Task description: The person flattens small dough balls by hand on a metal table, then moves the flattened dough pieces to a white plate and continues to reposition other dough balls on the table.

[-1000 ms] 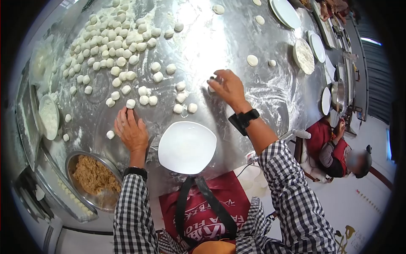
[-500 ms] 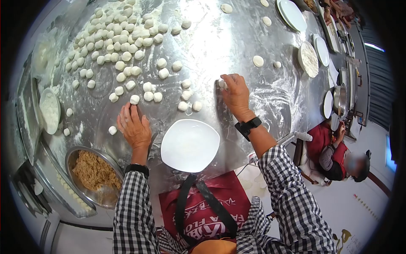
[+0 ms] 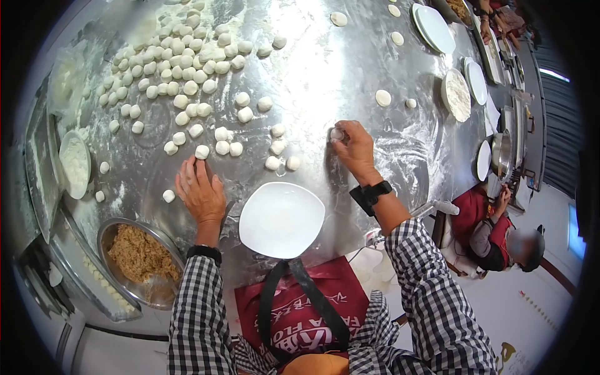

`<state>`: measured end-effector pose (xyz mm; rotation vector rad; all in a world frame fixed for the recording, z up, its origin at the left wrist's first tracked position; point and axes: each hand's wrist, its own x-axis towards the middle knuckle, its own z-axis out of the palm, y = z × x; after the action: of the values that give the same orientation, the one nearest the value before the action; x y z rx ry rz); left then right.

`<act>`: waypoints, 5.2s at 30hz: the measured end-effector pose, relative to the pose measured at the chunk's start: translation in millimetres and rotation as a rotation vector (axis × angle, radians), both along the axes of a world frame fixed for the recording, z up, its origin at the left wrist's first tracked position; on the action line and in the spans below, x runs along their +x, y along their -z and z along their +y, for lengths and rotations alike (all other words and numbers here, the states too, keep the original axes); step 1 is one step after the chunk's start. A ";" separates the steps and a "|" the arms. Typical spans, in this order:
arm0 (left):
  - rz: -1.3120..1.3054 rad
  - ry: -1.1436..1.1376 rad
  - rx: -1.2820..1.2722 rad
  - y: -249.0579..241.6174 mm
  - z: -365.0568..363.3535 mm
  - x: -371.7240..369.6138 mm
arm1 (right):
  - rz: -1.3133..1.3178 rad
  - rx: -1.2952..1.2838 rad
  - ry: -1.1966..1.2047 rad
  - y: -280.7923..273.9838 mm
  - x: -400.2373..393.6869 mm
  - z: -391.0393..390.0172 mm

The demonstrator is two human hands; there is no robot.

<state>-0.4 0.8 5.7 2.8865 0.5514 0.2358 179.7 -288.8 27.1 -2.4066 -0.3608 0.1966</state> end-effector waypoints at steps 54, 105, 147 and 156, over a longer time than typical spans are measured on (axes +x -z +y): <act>0.059 -0.011 -0.046 -4.7 2.0 4.2 | -0.252 -0.468 -0.213 18.3 26.5 70.1; -0.097 0.023 -0.852 -90.1 -52.3 53.8 | 0.996 1.268 0.052 -70.8 -20.1 36.8; -0.166 -0.188 -0.887 -40.1 -32.3 31.6 | 0.351 0.516 0.637 14.8 0.4 -134.6; -0.093 -0.125 0.012 8.9 6.1 6.7 | -0.263 -0.455 0.204 26.9 34.9 -115.6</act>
<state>6.3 6.9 -3.3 2.8379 0.7166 0.3914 214.6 -404.4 0.2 -2.9083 -0.1987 -0.1487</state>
